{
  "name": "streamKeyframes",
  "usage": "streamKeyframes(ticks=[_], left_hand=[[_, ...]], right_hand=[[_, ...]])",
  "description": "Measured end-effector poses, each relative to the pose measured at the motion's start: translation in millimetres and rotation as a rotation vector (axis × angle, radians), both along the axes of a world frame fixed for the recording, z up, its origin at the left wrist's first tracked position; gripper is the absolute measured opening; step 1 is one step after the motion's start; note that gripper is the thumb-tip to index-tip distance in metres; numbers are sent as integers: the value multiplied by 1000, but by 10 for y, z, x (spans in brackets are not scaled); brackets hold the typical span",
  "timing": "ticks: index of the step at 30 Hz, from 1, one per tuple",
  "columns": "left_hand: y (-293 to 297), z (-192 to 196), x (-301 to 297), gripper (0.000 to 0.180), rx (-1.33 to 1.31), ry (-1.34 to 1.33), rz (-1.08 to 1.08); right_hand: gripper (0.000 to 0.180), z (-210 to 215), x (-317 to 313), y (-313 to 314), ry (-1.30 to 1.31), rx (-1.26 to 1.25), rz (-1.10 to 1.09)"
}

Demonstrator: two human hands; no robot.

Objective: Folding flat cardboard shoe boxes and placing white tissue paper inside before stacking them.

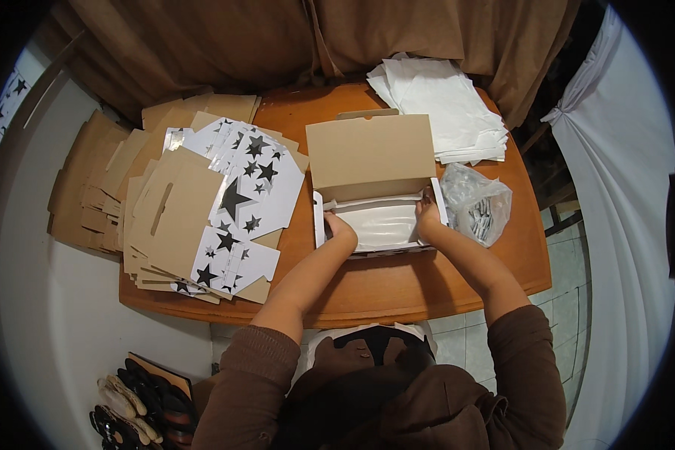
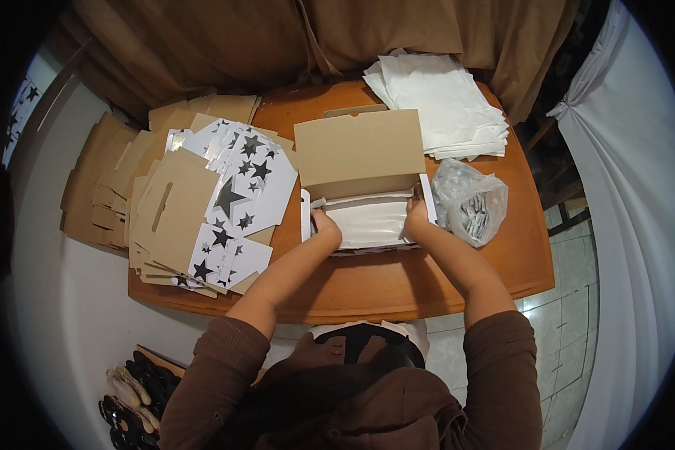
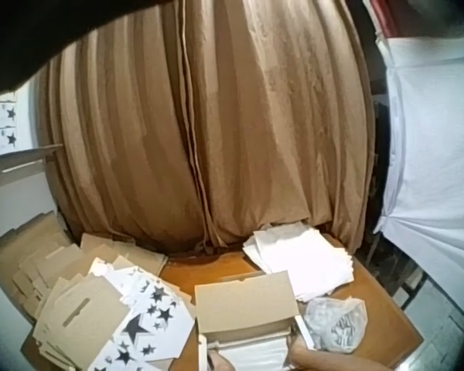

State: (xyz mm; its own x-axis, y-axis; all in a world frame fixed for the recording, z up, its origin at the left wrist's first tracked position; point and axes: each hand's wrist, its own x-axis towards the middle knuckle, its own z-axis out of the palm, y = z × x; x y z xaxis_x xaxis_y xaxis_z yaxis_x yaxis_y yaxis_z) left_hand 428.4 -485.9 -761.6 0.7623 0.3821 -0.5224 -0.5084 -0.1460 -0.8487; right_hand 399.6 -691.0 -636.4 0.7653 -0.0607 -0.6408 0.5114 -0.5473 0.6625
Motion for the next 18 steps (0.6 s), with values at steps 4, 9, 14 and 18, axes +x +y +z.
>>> streamKeyframes(ticks=[4, 9, 14, 18], left_hand=[[-250, 355, 116, 80, -190, -114, -87], [-394, 1711, -133, 47, -861, 146, -13], [-872, 2078, -582, 32, -1803, -378, -299], [-1506, 2226, -1121, 31, -2169, -621, -548]], right_hand=[[87, -709, 251, -559, -131, 102, -192], [30, 218, 66, -111, -67, 548, 69], [9, 829, -379, -352, -661, 1262, 414], [8, 1021, -819, -966, -846, 1449, 379]])
